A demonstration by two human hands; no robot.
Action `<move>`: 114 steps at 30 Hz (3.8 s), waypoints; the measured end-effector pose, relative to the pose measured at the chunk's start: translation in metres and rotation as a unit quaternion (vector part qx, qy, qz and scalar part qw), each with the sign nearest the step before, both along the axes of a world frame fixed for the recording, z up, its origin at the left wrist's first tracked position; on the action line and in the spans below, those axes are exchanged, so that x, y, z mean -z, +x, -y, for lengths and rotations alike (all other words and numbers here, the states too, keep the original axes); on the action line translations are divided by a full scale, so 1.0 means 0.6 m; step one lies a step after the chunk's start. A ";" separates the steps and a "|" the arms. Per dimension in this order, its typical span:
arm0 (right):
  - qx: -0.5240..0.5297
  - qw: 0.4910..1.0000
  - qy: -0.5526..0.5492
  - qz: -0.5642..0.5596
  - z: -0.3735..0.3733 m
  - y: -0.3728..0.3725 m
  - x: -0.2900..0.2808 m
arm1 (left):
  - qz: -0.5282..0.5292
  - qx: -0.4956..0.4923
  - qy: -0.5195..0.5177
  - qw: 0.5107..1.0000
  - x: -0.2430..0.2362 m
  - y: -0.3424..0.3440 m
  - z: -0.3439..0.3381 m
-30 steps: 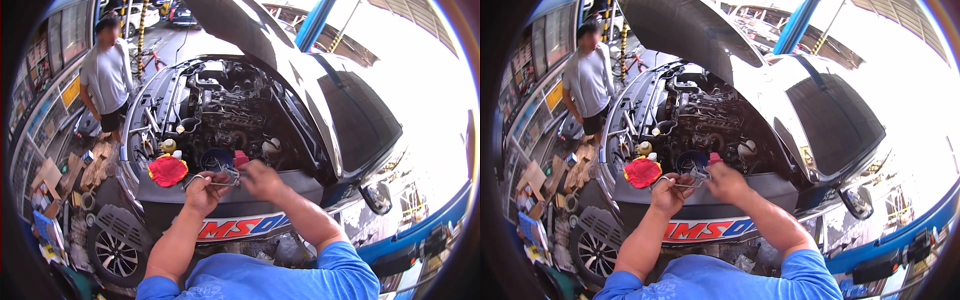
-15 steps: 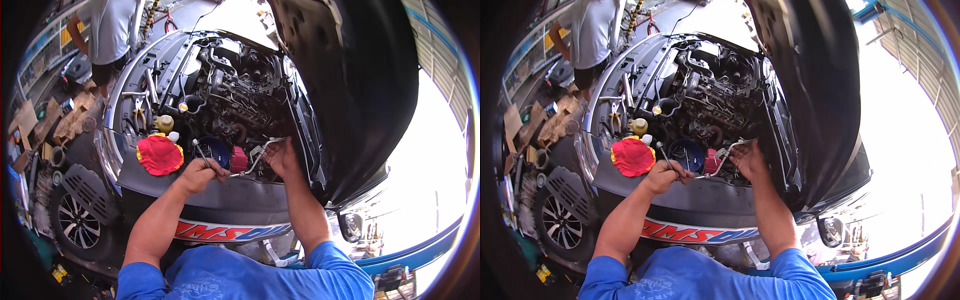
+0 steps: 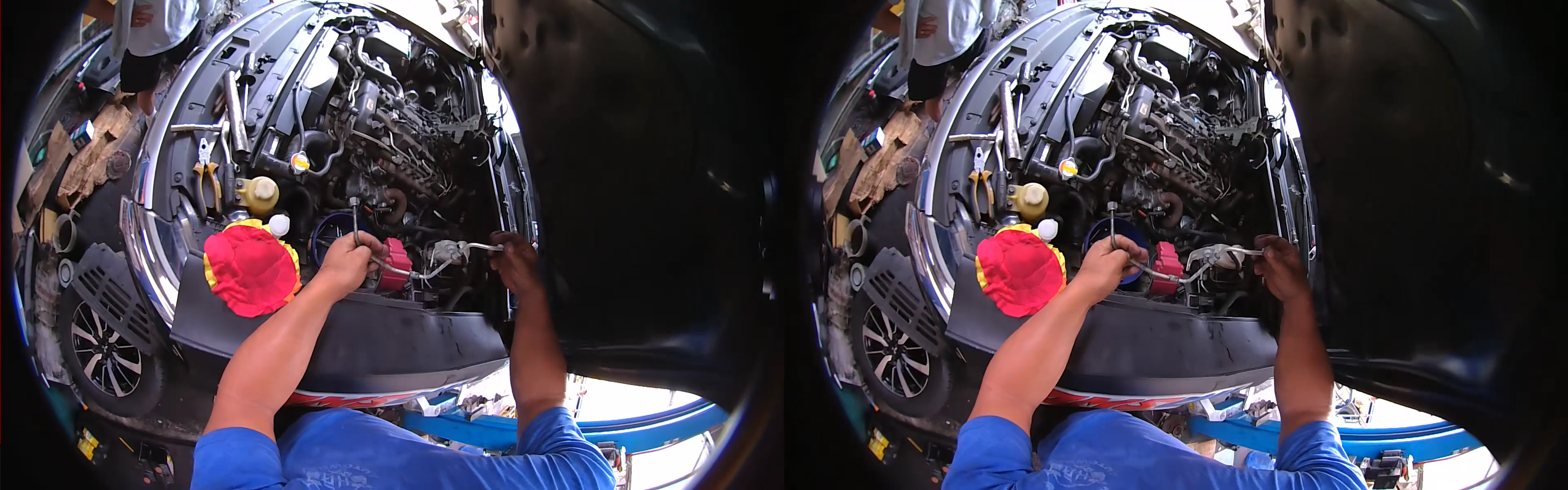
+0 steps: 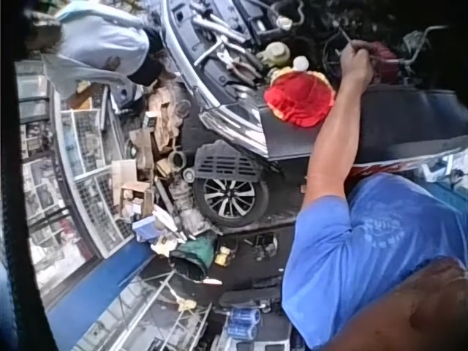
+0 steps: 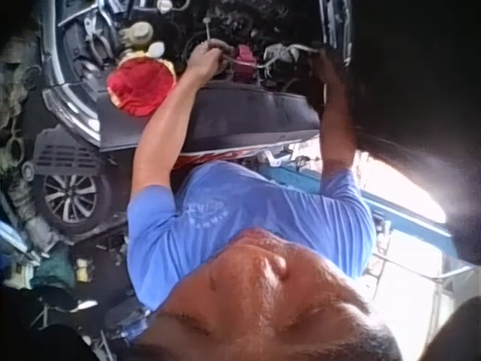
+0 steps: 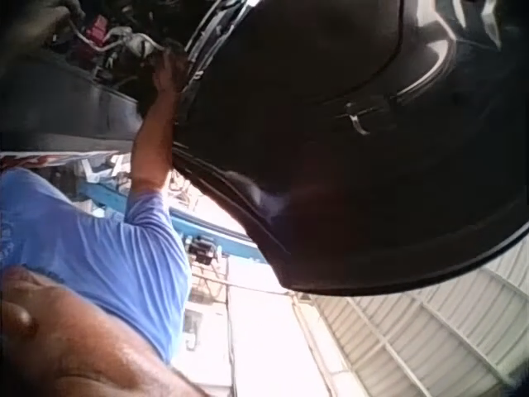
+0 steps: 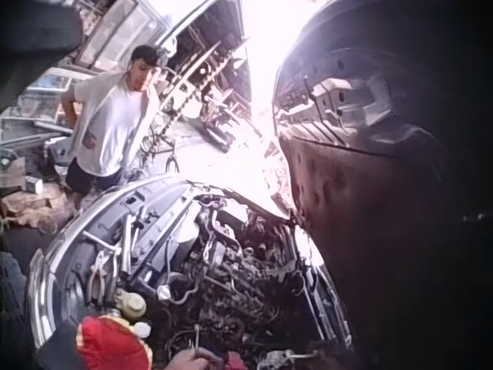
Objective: Repairing and maintaining engine components using hand tools in an auto repair shop.
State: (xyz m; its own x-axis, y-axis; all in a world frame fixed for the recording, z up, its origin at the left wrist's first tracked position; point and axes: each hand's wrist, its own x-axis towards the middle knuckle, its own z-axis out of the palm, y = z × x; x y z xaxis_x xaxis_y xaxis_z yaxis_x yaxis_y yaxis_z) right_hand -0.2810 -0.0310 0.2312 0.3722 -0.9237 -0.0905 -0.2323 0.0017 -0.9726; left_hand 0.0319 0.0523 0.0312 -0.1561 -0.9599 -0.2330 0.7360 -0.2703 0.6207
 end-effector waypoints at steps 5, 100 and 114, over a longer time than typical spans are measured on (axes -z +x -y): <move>-0.022 0.972 -0.124 -0.201 0.049 0.007 -0.007 | 0.054 -0.006 0.075 0.996 0.028 -0.024 0.108; -0.029 0.812 -0.250 -0.526 0.447 0.129 0.378 | 0.571 0.116 0.110 0.806 0.500 -0.086 0.520; -0.019 0.807 -0.257 -0.532 0.439 0.144 0.386 | 0.569 0.109 0.147 0.802 0.458 -0.077 0.516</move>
State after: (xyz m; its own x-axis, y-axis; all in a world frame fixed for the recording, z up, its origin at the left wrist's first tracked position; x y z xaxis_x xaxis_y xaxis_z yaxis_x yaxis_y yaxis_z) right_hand -0.1944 -0.2942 -0.0003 0.3647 -0.9310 0.0146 -0.9266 -0.3644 -0.0928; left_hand -0.0144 -0.2575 -0.2437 0.1618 -0.8164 -0.5544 -0.3457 -0.5730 0.7430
